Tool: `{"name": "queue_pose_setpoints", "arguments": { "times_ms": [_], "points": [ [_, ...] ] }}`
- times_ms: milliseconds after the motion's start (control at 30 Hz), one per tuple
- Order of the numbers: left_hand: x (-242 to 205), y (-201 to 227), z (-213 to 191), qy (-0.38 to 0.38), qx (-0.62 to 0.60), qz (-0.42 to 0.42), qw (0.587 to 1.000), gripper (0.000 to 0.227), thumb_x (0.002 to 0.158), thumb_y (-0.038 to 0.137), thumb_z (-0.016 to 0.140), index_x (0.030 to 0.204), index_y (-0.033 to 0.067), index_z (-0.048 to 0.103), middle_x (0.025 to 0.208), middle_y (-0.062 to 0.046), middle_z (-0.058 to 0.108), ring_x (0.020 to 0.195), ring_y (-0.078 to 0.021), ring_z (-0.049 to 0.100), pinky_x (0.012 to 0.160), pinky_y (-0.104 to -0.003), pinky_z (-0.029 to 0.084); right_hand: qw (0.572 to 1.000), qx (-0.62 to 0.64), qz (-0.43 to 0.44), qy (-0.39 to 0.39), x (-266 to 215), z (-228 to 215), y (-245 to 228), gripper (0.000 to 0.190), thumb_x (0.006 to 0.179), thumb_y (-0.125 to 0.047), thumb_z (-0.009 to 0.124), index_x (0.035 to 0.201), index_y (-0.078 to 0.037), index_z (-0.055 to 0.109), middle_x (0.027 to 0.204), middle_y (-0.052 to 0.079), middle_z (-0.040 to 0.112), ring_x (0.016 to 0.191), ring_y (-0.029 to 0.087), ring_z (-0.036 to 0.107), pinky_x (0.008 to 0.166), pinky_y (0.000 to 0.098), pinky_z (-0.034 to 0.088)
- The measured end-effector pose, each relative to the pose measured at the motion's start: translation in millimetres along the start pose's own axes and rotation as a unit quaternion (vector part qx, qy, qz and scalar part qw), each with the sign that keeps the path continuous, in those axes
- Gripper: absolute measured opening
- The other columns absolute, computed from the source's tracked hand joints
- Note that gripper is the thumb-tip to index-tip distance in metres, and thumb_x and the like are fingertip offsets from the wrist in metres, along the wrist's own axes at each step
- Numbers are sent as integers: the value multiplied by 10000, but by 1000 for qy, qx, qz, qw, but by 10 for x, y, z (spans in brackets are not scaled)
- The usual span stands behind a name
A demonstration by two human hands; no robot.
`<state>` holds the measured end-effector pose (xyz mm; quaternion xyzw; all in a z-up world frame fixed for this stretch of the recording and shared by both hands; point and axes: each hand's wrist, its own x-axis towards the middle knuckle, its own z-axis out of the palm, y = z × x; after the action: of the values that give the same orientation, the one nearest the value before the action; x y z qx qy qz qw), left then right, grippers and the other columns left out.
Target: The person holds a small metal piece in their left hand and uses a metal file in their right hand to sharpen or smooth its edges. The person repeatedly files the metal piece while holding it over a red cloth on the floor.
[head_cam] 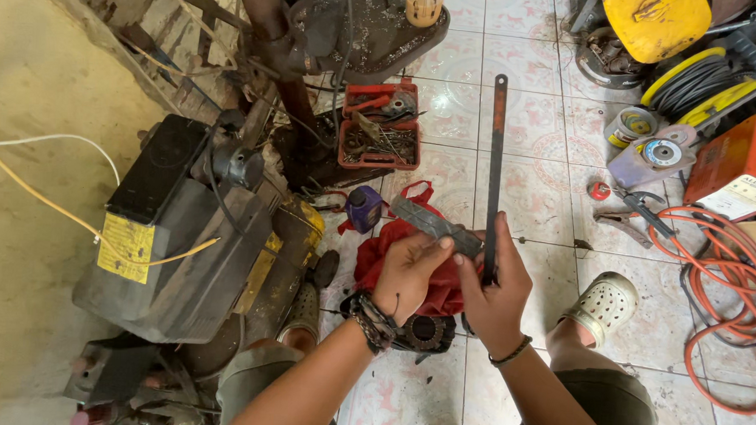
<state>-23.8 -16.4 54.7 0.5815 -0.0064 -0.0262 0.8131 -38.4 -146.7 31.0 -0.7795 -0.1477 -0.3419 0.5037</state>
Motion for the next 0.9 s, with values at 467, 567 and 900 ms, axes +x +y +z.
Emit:
{"name": "queue_pose_setpoints", "arguments": {
  "times_ms": [467,567,900],
  "points": [
    [110,-134,-264,-11,-192,-15,981,270,1003,167,715,944,-91,657,749,-105,574,1004,-359,700,965,-664,533,999,-3,-35,-15,138,-139,-104,608,874,-25,744,1425,92,515,1124,220,725,702,211,667,481,269,478],
    [171,-151,-300,50,-188,-36,980,347,959,157,768,751,-36,569,695,-139,618,911,-369,737,912,-635,573,1000,-11,-23,-18,144,-168,-196,549,924,-12,650,1448,63,504,1110,207,704,706,204,641,506,269,470],
    [217,-84,-381,141,-147,11,979,358,891,293,768,704,109,525,678,-107,649,799,-290,781,828,-417,669,979,-59,-56,-185,-69,-132,-260,513,978,47,430,1487,-6,459,1069,144,725,930,235,699,720,320,573]
  ]
}}
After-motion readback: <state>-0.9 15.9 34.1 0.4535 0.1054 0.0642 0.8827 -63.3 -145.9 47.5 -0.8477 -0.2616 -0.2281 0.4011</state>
